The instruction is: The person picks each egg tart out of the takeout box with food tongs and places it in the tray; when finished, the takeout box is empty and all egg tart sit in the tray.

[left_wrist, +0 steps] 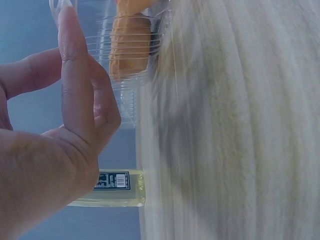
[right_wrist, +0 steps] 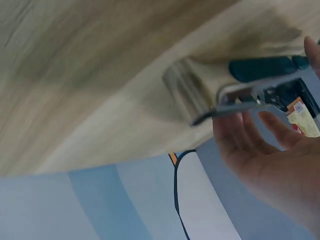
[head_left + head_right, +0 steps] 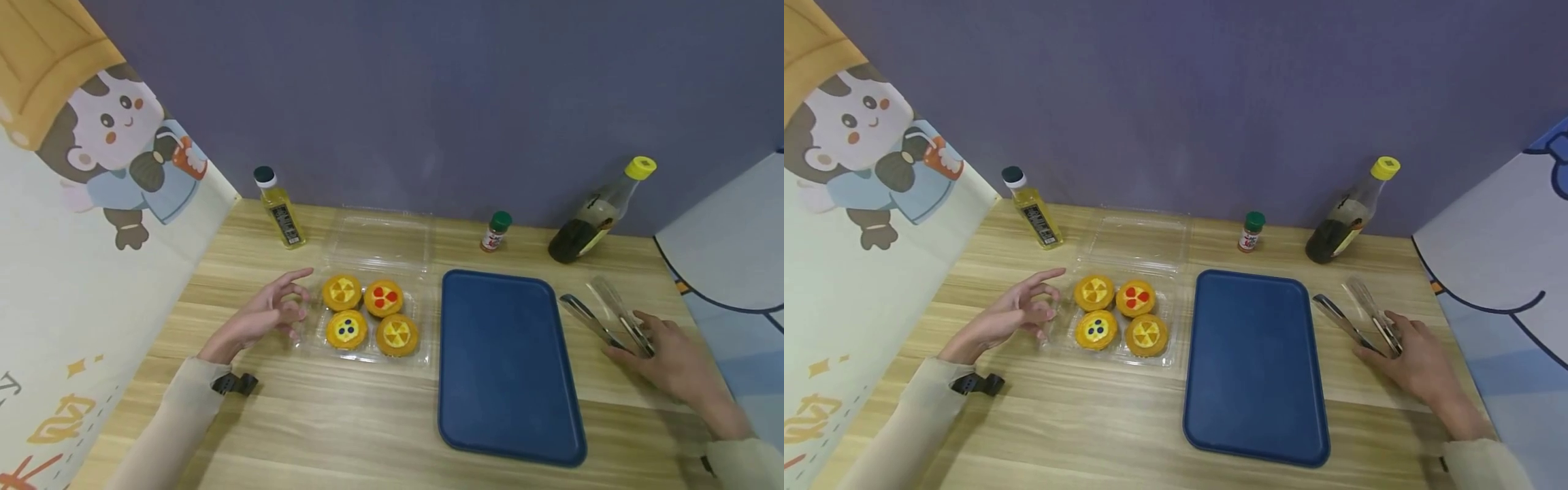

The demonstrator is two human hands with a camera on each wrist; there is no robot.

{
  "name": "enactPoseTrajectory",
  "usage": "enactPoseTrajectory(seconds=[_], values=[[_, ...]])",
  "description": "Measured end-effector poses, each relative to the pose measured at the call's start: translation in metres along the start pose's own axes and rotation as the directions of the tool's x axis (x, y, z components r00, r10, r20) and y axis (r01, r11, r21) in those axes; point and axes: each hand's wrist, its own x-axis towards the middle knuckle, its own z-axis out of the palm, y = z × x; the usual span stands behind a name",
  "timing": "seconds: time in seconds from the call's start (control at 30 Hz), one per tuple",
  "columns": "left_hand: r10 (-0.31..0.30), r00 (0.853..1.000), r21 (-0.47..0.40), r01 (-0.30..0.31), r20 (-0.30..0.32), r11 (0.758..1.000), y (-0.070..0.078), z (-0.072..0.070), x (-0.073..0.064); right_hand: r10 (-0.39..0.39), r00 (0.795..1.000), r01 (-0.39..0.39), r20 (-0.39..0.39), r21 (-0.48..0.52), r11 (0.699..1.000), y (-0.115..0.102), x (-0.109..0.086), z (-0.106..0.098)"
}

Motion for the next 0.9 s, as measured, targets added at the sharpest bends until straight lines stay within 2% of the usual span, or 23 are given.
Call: enactPoseTrajectory(seconds=[0.07, 0.13, 0.3, 0.4, 0.57, 0.8, 0.9], values=[[0.003, 1.000, -0.004, -0.003, 0.005, 1.000, 0.000, 0.000, -0.001, 0.021, 1.000, -0.021, 0.020, 0.021, 1.000, 0.000, 0.001, 0.005], [0.008, 1.000, -0.006, -0.008, 0.006, 1.000, 0.001, 0.000, -0.001, 0.016, 1.000, -0.015, -0.011, 0.045, 0.999, -0.002, 0.002, 0.010], [0.016, 1.000, 0.000, -0.016, 0.004, 1.000, 0.003, 0.000, -0.001, -0.013, 0.994, 0.016, -0.113, 0.026, 1.000, -0.007, 0.009, 0.019], [0.010, 1.000, 0.003, -0.010, 0.002, 1.000, 0.003, 0.000, -0.001, -0.024, 0.989, 0.027, -0.145, 0.018, 0.999, -0.009, 0.013, 0.022], [0.012, 1.000, 0.003, -0.012, -0.002, 1.000, 0.007, 0.000, 0.001, -0.018, 0.986, 0.024, -0.163, 0.030, 0.999, -0.010, 0.012, 0.023], [0.003, 1.000, 0.008, -0.003, -0.007, 1.000, 0.007, 0.002, 0.000, -0.003, 0.989, 0.008, -0.148, 0.034, 0.999, -0.014, 0.010, 0.017], [0.001, 1.000, 0.012, -0.001, -0.016, 1.000, 0.006, 0.002, -0.001, -0.042, 0.978, 0.051, -0.202, 0.039, 0.998, -0.025, 0.010, 0.013]])
